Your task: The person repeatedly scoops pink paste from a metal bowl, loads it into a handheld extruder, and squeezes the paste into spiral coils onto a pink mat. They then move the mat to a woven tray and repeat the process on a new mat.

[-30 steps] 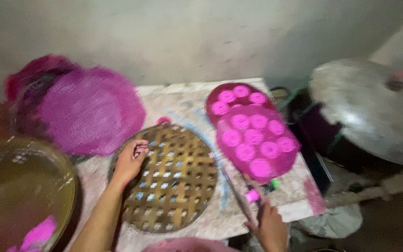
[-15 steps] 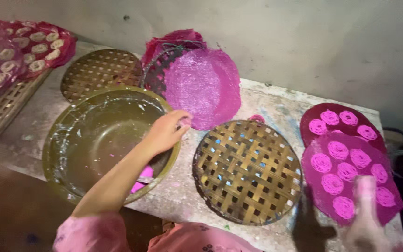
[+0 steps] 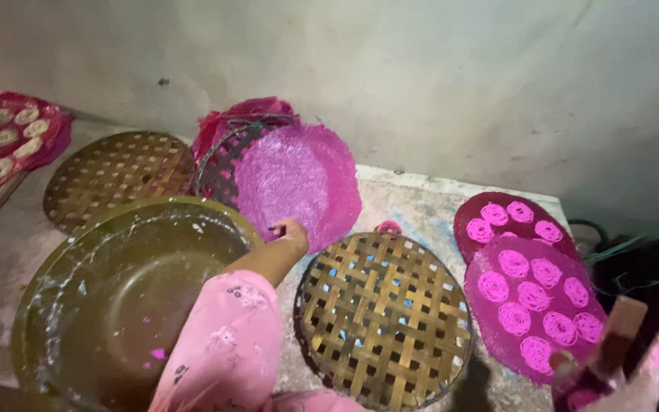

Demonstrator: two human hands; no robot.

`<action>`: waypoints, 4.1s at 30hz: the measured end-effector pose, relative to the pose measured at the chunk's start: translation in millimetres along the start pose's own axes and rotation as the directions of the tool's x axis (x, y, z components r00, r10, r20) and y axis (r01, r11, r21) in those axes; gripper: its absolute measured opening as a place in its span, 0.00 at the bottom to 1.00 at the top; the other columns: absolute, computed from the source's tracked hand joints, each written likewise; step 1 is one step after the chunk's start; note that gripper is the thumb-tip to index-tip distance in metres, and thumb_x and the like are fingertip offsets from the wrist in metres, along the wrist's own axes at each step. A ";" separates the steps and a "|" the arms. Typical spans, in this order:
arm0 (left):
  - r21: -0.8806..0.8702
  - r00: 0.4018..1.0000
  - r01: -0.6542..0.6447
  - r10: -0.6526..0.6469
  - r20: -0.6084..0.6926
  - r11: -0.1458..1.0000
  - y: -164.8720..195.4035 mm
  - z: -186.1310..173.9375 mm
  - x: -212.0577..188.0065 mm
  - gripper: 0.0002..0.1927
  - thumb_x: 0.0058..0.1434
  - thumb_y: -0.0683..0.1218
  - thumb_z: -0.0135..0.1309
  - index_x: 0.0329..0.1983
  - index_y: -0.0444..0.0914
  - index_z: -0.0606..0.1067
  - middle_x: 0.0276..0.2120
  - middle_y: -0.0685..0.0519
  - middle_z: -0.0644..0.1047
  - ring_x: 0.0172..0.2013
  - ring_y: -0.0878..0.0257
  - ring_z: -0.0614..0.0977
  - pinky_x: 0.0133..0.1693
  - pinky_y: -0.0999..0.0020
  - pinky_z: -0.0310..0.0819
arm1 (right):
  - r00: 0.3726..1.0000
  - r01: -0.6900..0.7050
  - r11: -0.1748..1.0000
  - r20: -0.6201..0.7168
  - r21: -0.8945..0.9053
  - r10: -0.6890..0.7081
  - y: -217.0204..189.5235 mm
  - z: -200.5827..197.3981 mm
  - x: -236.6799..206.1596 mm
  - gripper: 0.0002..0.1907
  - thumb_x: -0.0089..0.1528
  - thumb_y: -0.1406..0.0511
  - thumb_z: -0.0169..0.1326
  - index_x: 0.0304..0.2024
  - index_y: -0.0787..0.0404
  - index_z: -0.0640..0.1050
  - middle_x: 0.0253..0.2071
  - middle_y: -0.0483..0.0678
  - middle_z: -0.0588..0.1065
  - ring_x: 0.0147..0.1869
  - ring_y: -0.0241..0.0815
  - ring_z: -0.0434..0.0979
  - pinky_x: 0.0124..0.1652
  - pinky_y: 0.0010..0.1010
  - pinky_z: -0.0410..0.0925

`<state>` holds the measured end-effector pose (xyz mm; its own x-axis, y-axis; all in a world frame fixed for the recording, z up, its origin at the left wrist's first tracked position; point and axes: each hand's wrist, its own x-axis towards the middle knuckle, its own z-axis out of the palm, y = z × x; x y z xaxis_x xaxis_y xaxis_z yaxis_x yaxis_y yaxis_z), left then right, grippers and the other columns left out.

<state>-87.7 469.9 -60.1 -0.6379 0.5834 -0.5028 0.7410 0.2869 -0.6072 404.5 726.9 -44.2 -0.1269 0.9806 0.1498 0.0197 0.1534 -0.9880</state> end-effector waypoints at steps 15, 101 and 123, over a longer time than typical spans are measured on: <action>-0.488 0.412 -0.724 -0.261 -0.873 0.488 3.4 -51.9 -78.2 0.18 0.61 0.43 0.49 0.54 0.44 0.72 0.38 0.42 0.81 0.40 0.43 0.82 0.37 0.47 0.75 | 0.980 0.016 0.960 0.186 0.279 -0.070 -24.8 -30.6 -60.8 0.48 0.54 0.51 0.63 0.70 0.68 0.63 0.56 0.64 0.72 0.46 0.50 0.68 0.42 0.37 0.64; -0.862 0.847 -0.507 -0.187 -0.497 -0.007 139.0 130.4 -175.4 0.37 0.67 0.60 0.38 0.77 0.41 0.54 0.48 0.49 0.83 0.29 0.53 0.84 0.37 0.58 0.80 | 0.288 0.106 0.868 0.851 -0.484 0.439 -2.9 139.5 -95.5 0.34 0.67 0.41 0.39 0.42 0.64 0.77 0.28 0.47 0.76 0.31 0.36 0.77 0.31 0.30 0.71; 0.749 0.793 -0.139 -0.526 -0.308 -0.648 91.0 70.0 -56.5 0.25 0.71 0.68 0.39 0.28 0.47 0.65 0.24 0.61 0.64 0.28 0.65 0.66 0.42 0.65 0.62 | 0.105 0.427 0.701 0.801 -0.571 0.589 -45.2 247.2 -91.5 0.34 0.66 0.43 0.39 0.32 0.64 0.79 0.19 0.44 0.72 0.23 0.37 0.73 0.28 0.33 0.69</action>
<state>1.0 409.8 -130.0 -0.8307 0.5459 0.1097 -0.5490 -0.8358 0.0024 170.1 600.0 -22.8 -0.7963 0.0951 -0.5973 0.5261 0.5963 -0.6064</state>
